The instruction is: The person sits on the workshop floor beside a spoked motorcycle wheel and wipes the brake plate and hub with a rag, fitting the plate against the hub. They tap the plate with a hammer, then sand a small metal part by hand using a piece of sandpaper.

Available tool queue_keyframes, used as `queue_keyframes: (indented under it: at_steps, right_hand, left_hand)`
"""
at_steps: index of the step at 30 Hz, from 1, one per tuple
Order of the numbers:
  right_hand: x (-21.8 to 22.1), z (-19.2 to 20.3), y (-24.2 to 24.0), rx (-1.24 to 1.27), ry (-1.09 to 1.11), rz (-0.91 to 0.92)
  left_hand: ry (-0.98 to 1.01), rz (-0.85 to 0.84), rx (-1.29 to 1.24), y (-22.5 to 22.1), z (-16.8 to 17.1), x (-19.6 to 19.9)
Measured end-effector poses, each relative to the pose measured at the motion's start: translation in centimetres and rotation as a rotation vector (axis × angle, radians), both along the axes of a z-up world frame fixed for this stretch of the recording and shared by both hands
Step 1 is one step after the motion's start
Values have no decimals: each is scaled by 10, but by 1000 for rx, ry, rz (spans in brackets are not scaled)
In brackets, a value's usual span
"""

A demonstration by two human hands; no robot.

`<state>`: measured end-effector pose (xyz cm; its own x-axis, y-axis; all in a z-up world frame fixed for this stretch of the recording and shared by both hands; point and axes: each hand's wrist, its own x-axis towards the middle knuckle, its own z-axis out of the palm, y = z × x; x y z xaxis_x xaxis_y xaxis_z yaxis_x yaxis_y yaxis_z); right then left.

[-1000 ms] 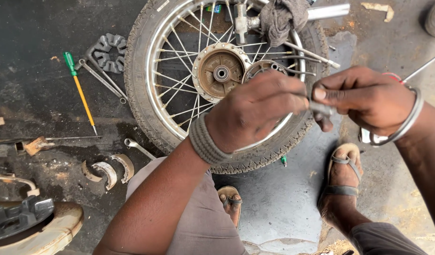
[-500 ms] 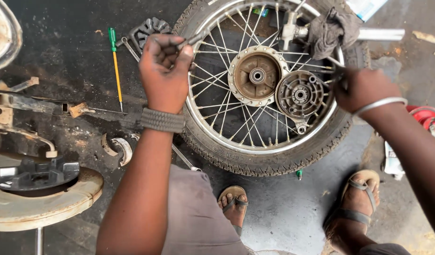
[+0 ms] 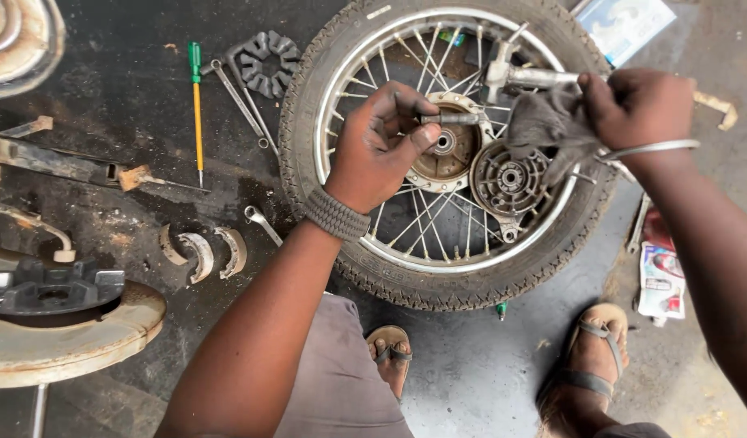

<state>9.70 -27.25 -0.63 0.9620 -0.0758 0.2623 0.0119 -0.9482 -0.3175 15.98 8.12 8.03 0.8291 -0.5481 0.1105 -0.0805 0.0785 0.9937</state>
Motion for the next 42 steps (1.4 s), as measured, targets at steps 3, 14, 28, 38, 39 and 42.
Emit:
queue_keyframes:
  at_steps: [3,14,28,38,39,42]
  right_hand:
    - [-18,78,35,281,196,-256]
    - [-86,86,39,679,565,-84]
    - [-82,128,89,89,-112,351]
    - [-89,105,81,229,-53,298]
    - [-89,101,80,230,-49,302]
    - [-95,87,79,399,25,160]
  left_hand:
    - [-52,-48,13,-12,6,-5]
    - [-215,-131,77,-40,18,-20]
    - [689,-166,50,-74,-3,-46]
    - [609,-494,232,-74,-4,-39]
    - [613,-489,230,-77,-14,-42]
    - [235,-339,167,-83,-17,-53]
